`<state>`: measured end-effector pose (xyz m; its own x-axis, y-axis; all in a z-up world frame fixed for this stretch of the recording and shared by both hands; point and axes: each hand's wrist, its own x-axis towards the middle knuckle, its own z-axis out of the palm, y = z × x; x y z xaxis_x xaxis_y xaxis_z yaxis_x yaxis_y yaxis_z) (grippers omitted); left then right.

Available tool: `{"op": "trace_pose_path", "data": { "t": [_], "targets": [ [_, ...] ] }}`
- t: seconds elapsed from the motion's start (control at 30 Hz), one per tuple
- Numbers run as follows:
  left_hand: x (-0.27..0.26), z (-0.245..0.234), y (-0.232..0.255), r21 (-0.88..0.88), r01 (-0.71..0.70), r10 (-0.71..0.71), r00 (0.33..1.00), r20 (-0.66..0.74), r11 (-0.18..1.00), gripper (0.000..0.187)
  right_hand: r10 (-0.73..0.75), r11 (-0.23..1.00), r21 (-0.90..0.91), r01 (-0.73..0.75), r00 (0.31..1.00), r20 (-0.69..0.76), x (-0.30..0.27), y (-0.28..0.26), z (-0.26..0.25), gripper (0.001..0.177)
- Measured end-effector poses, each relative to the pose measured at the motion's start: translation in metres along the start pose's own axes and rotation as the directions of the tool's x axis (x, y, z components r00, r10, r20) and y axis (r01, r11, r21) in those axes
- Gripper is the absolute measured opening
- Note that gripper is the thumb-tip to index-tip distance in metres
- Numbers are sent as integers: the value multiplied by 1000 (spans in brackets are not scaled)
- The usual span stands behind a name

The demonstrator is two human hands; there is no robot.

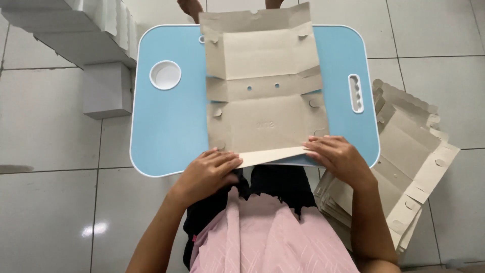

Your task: Assembling cardboard boxes by folding flat templates and tucking in flaps on a small portable desk.

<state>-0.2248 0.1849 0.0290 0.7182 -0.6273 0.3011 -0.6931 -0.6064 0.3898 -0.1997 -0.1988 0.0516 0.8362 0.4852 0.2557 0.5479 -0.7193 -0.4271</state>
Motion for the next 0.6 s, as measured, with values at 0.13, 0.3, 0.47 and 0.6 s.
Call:
{"op": "trace_pose_path", "data": {
  "t": [0.13, 0.3, 0.47, 0.6],
  "targets": [
    [6, 18, -22, 39, 140, -133, 982, -132, 989, 25, 25, 1000, -5, -26, 998, -53, 23, 20, 1, 18],
    [38, 1, 4, 481, 243, -47, 922, -383, 843, 41, -27, 877, -480, -20, 995, -91, 46, 37, 12, 34],
    [47, 43, 26, 332, 95, -4, 964, -265, 939, 59, -151, 853, -521, 42, 974, -169, 45, 20, 65, 42],
    [54, 69, 32, 274, 80, -27, 981, -190, 958, 81, -182, 899, -419, 124, 978, -102, 41, -45, 91, 59]
  ]
}}
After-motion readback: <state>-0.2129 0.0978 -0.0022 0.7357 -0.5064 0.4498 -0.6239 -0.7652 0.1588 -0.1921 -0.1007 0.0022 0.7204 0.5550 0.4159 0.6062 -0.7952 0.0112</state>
